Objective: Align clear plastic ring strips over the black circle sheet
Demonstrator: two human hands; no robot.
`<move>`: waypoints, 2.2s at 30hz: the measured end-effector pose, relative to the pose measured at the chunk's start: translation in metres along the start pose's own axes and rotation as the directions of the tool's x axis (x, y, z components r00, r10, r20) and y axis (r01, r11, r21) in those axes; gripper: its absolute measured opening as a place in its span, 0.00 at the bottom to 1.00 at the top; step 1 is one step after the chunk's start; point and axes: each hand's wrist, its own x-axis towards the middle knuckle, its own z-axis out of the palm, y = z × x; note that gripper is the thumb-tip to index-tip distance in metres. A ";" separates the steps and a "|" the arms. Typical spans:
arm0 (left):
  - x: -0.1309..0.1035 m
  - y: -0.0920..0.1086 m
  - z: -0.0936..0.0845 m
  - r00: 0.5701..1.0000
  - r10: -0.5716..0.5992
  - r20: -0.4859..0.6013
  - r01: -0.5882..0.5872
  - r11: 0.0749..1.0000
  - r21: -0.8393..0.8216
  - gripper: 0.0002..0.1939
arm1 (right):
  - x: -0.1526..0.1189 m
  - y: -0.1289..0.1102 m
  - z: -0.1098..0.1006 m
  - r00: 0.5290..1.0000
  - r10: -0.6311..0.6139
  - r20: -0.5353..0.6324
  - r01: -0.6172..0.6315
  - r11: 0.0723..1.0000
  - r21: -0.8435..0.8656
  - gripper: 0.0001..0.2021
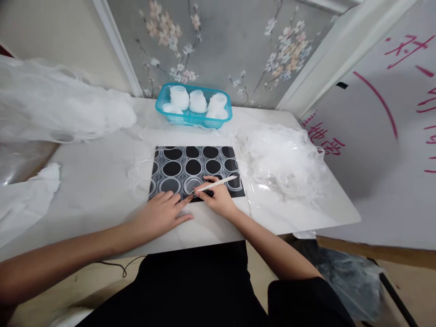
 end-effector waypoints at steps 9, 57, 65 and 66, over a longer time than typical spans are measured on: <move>0.008 -0.005 0.006 0.998 0.037 0.043 -0.030 0.987 -0.159 0.33 | -0.011 -0.004 0.006 0.991 -0.134 0.020 0.135 0.952 -0.277 0.08; -0.044 -0.041 0.001 0.978 -0.095 0.186 0.150 0.938 -0.312 0.33 | 0.109 -0.045 0.035 0.887 -0.314 -0.339 0.181 0.911 -0.371 0.09; -0.074 -0.043 0.002 0.960 -0.204 0.190 0.228 0.967 -0.114 0.38 | 0.085 -0.042 0.079 0.948 -0.251 0.196 0.214 0.958 0.191 0.05; -0.075 -0.044 0.001 0.956 -0.210 0.204 0.234 0.967 -0.103 0.39 | 0.084 -0.040 0.077 0.950 -0.230 0.211 0.179 0.955 0.235 0.05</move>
